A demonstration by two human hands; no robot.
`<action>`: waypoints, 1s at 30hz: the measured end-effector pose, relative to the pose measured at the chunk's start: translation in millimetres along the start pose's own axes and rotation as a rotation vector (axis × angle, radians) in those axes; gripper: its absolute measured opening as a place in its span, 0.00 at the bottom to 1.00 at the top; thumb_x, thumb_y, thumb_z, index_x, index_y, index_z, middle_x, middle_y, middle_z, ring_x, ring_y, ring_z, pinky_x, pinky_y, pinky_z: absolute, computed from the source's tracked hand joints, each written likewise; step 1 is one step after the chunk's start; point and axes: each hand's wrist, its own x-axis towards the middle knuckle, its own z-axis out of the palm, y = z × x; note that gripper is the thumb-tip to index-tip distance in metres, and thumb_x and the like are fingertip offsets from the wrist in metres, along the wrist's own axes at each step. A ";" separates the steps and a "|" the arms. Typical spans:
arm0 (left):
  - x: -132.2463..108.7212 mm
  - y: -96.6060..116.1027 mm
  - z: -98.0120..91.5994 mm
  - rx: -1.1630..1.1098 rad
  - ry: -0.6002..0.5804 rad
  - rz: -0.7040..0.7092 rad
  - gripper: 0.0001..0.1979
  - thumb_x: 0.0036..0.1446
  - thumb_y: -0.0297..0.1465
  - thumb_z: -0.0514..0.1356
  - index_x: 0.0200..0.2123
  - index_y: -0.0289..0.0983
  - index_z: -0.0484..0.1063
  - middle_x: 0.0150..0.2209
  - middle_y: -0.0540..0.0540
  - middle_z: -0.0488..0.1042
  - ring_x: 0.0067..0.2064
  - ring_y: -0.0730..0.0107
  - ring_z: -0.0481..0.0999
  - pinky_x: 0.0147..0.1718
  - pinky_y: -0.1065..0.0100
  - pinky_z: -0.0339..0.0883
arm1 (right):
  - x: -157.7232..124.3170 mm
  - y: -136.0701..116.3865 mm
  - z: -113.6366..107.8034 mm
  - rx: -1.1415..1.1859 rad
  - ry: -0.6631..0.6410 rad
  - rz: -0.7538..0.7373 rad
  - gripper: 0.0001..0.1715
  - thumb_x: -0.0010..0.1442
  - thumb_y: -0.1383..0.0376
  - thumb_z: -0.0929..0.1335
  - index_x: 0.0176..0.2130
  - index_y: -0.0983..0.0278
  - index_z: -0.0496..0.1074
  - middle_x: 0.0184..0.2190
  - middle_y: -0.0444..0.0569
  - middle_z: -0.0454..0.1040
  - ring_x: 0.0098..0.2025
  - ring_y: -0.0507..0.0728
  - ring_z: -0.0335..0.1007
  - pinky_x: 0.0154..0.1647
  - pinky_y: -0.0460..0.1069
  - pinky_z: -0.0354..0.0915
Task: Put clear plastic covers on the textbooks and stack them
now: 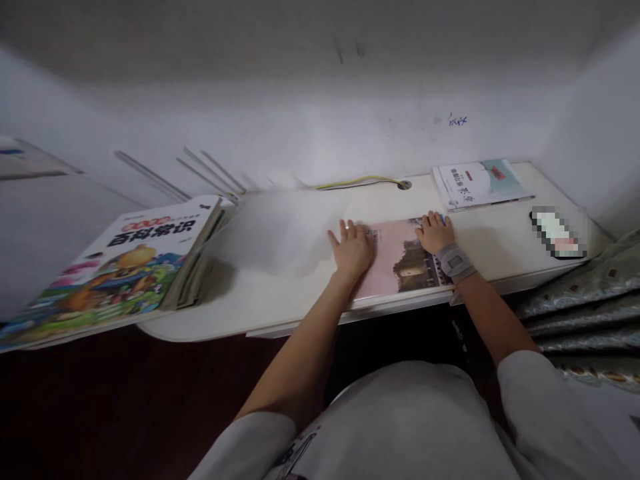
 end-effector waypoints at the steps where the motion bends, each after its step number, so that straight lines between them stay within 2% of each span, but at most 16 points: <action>1: -5.1 11.4 -1.7 -0.012 -0.017 0.056 0.29 0.64 0.36 0.39 0.62 0.25 0.56 0.65 0.30 0.52 0.68 0.45 0.41 0.62 0.40 0.32 | -1.1 -6.9 -2.8 -0.002 0.006 -0.008 0.31 0.65 0.58 0.55 0.61 0.74 0.59 0.65 0.65 0.53 0.66 0.68 0.48 0.62 0.67 0.44; 5: -22.3 52.1 0.1 -0.065 -0.166 0.178 0.29 0.63 0.35 0.41 0.65 0.28 0.51 0.66 0.32 0.49 0.68 0.46 0.40 0.61 0.39 0.34 | -12.0 -46.7 -9.9 0.093 0.051 -0.084 0.31 0.67 0.59 0.52 0.61 0.73 0.58 0.63 0.63 0.57 0.65 0.65 0.50 0.62 0.64 0.46; 8: -26.9 61.3 6.7 -0.071 -0.241 0.204 0.33 0.61 0.36 0.46 0.67 0.30 0.45 0.67 0.33 0.47 0.68 0.45 0.39 0.61 0.39 0.34 | -24.4 -68.5 -5.2 0.195 0.078 -0.106 0.31 0.68 0.60 0.47 0.60 0.70 0.61 0.60 0.58 0.64 0.62 0.59 0.56 0.61 0.57 0.51; 10: -26.6 55.0 10.4 -0.083 -0.231 0.210 0.32 0.62 0.36 0.45 0.67 0.32 0.46 0.67 0.35 0.48 0.68 0.46 0.41 0.62 0.41 0.36 | -31.3 -69.1 0.5 0.212 0.084 -0.128 0.32 0.68 0.60 0.47 0.59 0.70 0.63 0.58 0.58 0.66 0.61 0.58 0.58 0.61 0.55 0.52; 12: -24.3 40.1 12.6 -0.091 -0.190 0.217 0.29 0.64 0.37 0.41 0.66 0.34 0.49 0.67 0.38 0.49 0.68 0.49 0.44 0.62 0.44 0.38 | -36.0 -57.1 5.2 0.171 0.075 -0.184 0.32 0.68 0.57 0.49 0.58 0.72 0.63 0.59 0.59 0.65 0.62 0.61 0.56 0.61 0.56 0.51; 15: -17.9 6.7 13.4 -0.077 -0.174 0.178 0.30 0.65 0.41 0.38 0.66 0.34 0.50 0.67 0.40 0.49 0.68 0.51 0.45 0.63 0.48 0.38 | -40.4 -23.0 8.0 0.070 0.058 -0.230 0.33 0.67 0.53 0.52 0.59 0.72 0.62 0.62 0.61 0.61 0.64 0.64 0.52 0.62 0.60 0.48; 18: -9.9 -26.5 11.9 -0.061 -0.190 0.085 0.31 0.65 0.43 0.39 0.66 0.32 0.50 0.68 0.37 0.47 0.68 0.51 0.45 0.63 0.49 0.42 | -42.4 12.2 4.9 -0.004 0.045 -0.178 0.33 0.67 0.53 0.54 0.61 0.71 0.59 0.64 0.61 0.56 0.65 0.65 0.50 0.61 0.61 0.50; 20: -4.4 -38.4 9.7 -0.047 -0.157 0.053 0.30 0.65 0.42 0.40 0.64 0.31 0.52 0.67 0.35 0.50 0.67 0.52 0.48 0.62 0.49 0.44 | -40.0 23.6 -0.7 -0.045 0.009 -0.143 0.33 0.66 0.54 0.54 0.62 0.72 0.58 0.64 0.62 0.56 0.65 0.65 0.51 0.60 0.63 0.51; 22: 2.3 -37.8 6.8 -0.023 -0.102 0.064 0.27 0.65 0.39 0.41 0.61 0.30 0.58 0.64 0.33 0.57 0.66 0.52 0.52 0.62 0.47 0.43 | -32.3 19.2 -7.8 -0.077 -0.027 -0.152 0.32 0.66 0.56 0.55 0.60 0.73 0.60 0.62 0.64 0.58 0.64 0.67 0.53 0.60 0.65 0.51; 24: 11.0 -26.9 4.0 -0.011 -0.071 0.119 0.24 0.65 0.36 0.42 0.58 0.30 0.63 0.60 0.32 0.62 0.65 0.51 0.55 0.62 0.47 0.43 | -19.7 0.1 -13.5 -0.080 -0.042 -0.219 0.31 0.66 0.57 0.55 0.59 0.75 0.61 0.62 0.66 0.59 0.64 0.67 0.53 0.61 0.65 0.49; 28: 29.1 -4.4 4.1 -0.059 -0.171 0.297 0.25 0.65 0.36 0.42 0.61 0.30 0.58 0.64 0.33 0.56 0.66 0.52 0.52 0.61 0.49 0.48 | 6.7 -44.3 -11.5 -0.016 -0.099 -0.420 0.32 0.67 0.56 0.53 0.62 0.73 0.57 0.65 0.59 0.54 0.66 0.62 0.48 0.64 0.60 0.47; 30: 33.4 -6.7 7.6 -0.072 -0.198 0.304 0.27 0.66 0.37 0.41 0.63 0.28 0.54 0.65 0.33 0.53 0.66 0.52 0.51 0.61 0.50 0.47 | 14.2 -47.9 -4.9 -0.010 -0.127 -0.456 0.33 0.67 0.55 0.54 0.63 0.70 0.56 0.66 0.56 0.53 0.67 0.59 0.47 0.65 0.57 0.46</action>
